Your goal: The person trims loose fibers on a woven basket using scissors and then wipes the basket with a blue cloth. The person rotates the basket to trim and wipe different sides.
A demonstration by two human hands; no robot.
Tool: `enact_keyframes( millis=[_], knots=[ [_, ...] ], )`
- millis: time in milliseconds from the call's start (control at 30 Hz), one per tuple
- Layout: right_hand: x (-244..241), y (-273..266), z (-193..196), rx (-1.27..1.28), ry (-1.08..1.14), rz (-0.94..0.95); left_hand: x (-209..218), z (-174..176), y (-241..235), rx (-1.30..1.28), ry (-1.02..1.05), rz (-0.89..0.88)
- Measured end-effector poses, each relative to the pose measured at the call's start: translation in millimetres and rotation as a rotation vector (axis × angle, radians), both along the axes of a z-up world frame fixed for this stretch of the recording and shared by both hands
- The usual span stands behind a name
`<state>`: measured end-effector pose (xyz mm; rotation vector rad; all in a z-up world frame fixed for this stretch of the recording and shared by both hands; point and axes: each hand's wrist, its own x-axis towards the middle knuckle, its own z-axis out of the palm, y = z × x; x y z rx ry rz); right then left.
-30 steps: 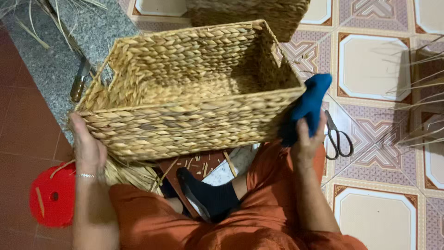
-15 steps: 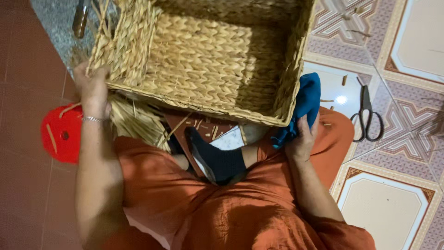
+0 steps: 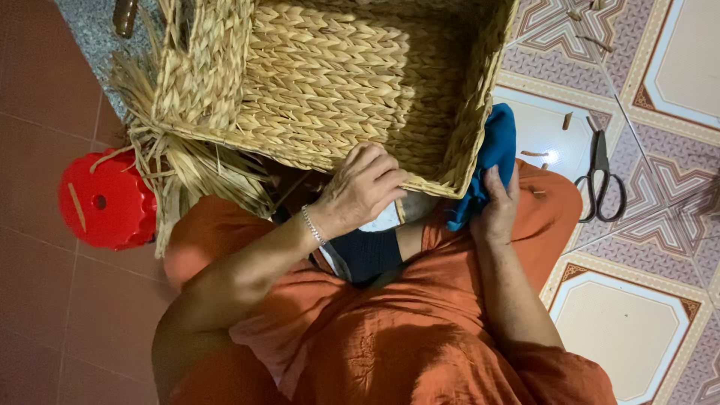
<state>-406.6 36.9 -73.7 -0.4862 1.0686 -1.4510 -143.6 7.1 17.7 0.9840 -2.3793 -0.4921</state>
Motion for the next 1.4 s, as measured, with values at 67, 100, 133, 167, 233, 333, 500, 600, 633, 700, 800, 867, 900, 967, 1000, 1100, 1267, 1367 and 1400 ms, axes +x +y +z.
enact_keyframes(
  millis=[67,100,133,167,233,333,500,600,633,700,800,867,900,967,1000,1100,1267,1367,1400],
  knots=[
    [-0.8,-0.8,1.1,0.01,-0.009,0.003,-2.1,4.2,-3.3,0.017,0.001,0.0],
    [-1.1,-0.7,1.1,0.009,-0.017,0.005,-2.7,6.6,-3.8,-0.036,-0.019,-0.008],
    [-1.7,-0.9,0.4,0.008,-0.024,0.008,-2.9,8.8,-3.8,-0.09,-0.039,-0.016],
    [-2.3,0.7,-1.1,0.012,-0.031,0.007,-3.8,10.1,-2.3,-0.138,-0.058,-0.028],
    [-2.8,0.7,-5.5,0.01,-0.036,0.005,-4.0,12.5,-1.3,-0.205,-0.058,-0.051],
    [-3.2,-2.6,-11.0,0.035,-0.039,-0.008,-5.2,13.6,-3.7,-0.027,0.063,-0.052],
    [-4.2,-0.6,3.4,-0.001,0.051,-0.05,-5.5,8.8,-13.1,0.126,0.106,-0.068],
    [-4.3,9.7,32.0,-0.214,0.592,-0.026,-8.5,5.7,-12.0,0.055,0.057,-0.042],
    [-5.7,13.4,43.3,-0.357,0.87,0.027,-11.4,4.3,-9.3,-0.007,0.029,-0.023],
    [-9.5,10.9,62.9,-0.52,1.229,0.116,-15.6,2.8,-3.8,-0.07,-0.062,-0.004],
    [-14.1,-8.0,81.9,-0.564,1.478,0.187,-18.9,0.9,1.3,-0.053,-0.192,0.004],
    [-15.8,-35.2,86.7,-0.571,1.635,0.201,-20.8,-1.5,-0.6,-0.005,-0.212,0.016],
    [-15.3,-53.6,87.1,-0.579,1.668,0.167,-20.5,-2.2,-2.5,0.006,-0.197,0.011],
    [-15.3,-97.5,85.0,-0.595,1.74,0.101,-20.2,-4.0,-6.3,0.029,-0.167,0.001],
    [-16.5,-123.7,82.8,-0.602,1.778,0.07,-20.5,-5.3,-8.6,0.046,-0.16,-0.004],
    [-20.6,-196.5,71.7,-0.617,1.823,-0.071,-19.7,-8.2,-8.9,0.065,-0.145,-0.012],
    [-29.2,-219.1,62.5,-0.581,1.799,-0.011,-20.1,-13.3,-8.4,0.056,-0.137,0.006],
    [-28.3,-167.5,83.4,-0.551,1.76,0.173,-19.1,-13.8,-9.6,0.083,-0.086,-0.012],
    [-26.8,-141.8,93.0,-0.585,1.781,0.191,-19.2,-14.5,-10.1,0.083,-0.099,-0.003]
  ],
)
